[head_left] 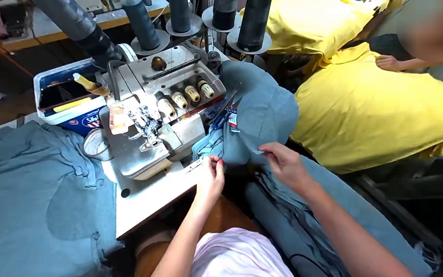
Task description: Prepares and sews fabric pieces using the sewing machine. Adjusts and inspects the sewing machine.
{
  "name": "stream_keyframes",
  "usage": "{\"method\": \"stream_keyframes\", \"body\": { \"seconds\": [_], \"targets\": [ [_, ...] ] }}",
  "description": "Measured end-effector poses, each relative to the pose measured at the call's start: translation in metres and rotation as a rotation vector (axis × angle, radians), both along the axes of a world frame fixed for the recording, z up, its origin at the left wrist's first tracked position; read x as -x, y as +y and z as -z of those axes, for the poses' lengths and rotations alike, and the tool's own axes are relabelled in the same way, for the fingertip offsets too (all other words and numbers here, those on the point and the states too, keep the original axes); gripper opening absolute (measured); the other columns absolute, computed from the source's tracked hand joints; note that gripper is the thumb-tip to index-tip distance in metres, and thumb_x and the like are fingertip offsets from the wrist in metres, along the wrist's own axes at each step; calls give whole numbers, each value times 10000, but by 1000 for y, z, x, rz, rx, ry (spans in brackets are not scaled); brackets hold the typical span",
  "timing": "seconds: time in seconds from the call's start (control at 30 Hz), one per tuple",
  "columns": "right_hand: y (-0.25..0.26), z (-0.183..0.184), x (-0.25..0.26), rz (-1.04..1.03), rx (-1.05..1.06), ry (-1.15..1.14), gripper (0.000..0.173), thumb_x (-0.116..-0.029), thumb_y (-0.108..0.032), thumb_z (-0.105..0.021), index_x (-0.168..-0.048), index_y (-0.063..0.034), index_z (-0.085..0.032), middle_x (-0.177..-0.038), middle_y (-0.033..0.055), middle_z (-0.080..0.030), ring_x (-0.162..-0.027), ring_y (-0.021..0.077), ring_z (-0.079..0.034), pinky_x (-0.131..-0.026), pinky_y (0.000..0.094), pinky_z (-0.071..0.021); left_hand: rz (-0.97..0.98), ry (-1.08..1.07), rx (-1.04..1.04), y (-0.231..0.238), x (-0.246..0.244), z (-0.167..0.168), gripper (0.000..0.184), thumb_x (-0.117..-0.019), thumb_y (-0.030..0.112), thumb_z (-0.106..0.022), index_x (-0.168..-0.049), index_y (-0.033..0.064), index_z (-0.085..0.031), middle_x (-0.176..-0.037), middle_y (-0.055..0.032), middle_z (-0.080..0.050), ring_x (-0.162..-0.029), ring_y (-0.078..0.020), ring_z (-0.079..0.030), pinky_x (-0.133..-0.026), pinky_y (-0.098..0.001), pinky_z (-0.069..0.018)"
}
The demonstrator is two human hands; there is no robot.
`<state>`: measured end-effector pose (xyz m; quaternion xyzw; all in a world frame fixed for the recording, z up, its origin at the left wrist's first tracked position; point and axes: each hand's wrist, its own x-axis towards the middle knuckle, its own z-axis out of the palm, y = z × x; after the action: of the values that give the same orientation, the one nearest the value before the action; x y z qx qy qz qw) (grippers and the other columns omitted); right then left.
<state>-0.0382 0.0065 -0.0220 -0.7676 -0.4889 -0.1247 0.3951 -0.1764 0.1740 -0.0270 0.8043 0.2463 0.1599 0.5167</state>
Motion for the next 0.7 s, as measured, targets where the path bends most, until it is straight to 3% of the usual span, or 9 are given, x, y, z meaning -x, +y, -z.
{"method": "stream_keyframes", "body": {
  "seconds": [0.1, 0.2, 0.27, 0.3, 0.5, 0.53, 0.6, 0.67, 0.7],
  "targets": [
    [-6, -21, -15, -78, 146, -158, 222, -954, 20, -541, -1009, 24, -756, -950, 165, -756, -894, 297, -751, -829, 407, -613, 53, -205, -491, -1, -24, 5, 304, -1004, 15, -494, -1255, -104, -617, -1147, -244, -690, -1071, -366, -686, -945, -498, -544],
    [-2, -24, -19, -162, 221, -163, 233, -953, 41, -545, -1021, 10, -765, -975, 165, -761, -920, 307, -754, -835, 420, -614, 274, -247, -657, 12, -65, 2, 436, -991, 22, -488, -1418, -31, -555, -1402, -211, -614, -1327, -387, -569, -1053, -577, -456],
    [-2, -20, -21, -188, 243, -140, 239, -944, 62, -543, -1018, 15, -765, -978, 173, -761, -923, 320, -756, -839, 427, -614, 374, -81, -651, 21, -80, 1, 482, -1016, 45, -489, -1497, 13, -494, -1404, -208, -614, -1364, -387, -536, -1088, -609, -405],
    [-4, -18, -22, -190, 245, -124, 248, -938, 70, -537, -1016, 16, -766, -975, 174, -762, -916, 319, -756, -836, 427, -614, 388, -36, -634, 24, -83, 1, 457, -1018, 38, -493, -1473, 17, -527, -1389, -209, -626, -1358, -387, -543, -1098, -610, -399],
    [-24, -47, -68, -14, 271, 110, 204, -983, 23, -564, -1088, 46, -737, -980, 193, -741, -868, 279, -725, -832, 448, -592, 347, -56, -589, 22, -76, -2, 402, -1036, 32, -442, -1410, -46, -568, -1389, -244, -618, -1325, -408, -577, -1091, -567, -441],
    [-30, -52, -91, 18, 267, 100, 194, -1008, 0, -574, -1127, 52, -718, -1018, 206, -733, -900, 289, -718, -852, 469, -579, 334, -85, -598, 21, -77, 1, 399, -1027, 25, -447, -1395, -58, -577, -1377, -246, -626, -1317, -410, -583, -1088, -566, -446],
    [-38, -49, -159, 109, 93, -201, 222, -1018, -125, -573, -1115, 3, -727, -1019, 165, -742, -886, 253, -738, -800, 432, -608, 329, -100, -625, 21, -78, 6, 390, -1021, 32, -445, -1363, -56, -609, -1367, -233, -639, -1322, -398, -583, -1092, -555, -450],
    [-35, -117, -168, 304, 200, -55, 286, -1061, -136, -519, -1242, 19, -678, -1207, 227, -696, -1104, 346, -687, -996, 529, -524, 358, -43, -628, 21, -78, 0, 380, -1029, 39, -443, -1355, -31, -626, -1390, -212, -630, -1358, -387, -552, -1116, -567, -420],
    [-30, -150, -165, 353, 176, -53, 300, -1059, -116, -508, -1252, 59, -658, -1200, 295, -671, -1106, 424, -659, -995, 594, -482, 367, -24, -643, 21, -78, -3, 370, -1036, 43, -455, -1358, -19, -627, -1412, -207, -615, -1378, -386, -533, -1132, -592, -390]
  ]
}}
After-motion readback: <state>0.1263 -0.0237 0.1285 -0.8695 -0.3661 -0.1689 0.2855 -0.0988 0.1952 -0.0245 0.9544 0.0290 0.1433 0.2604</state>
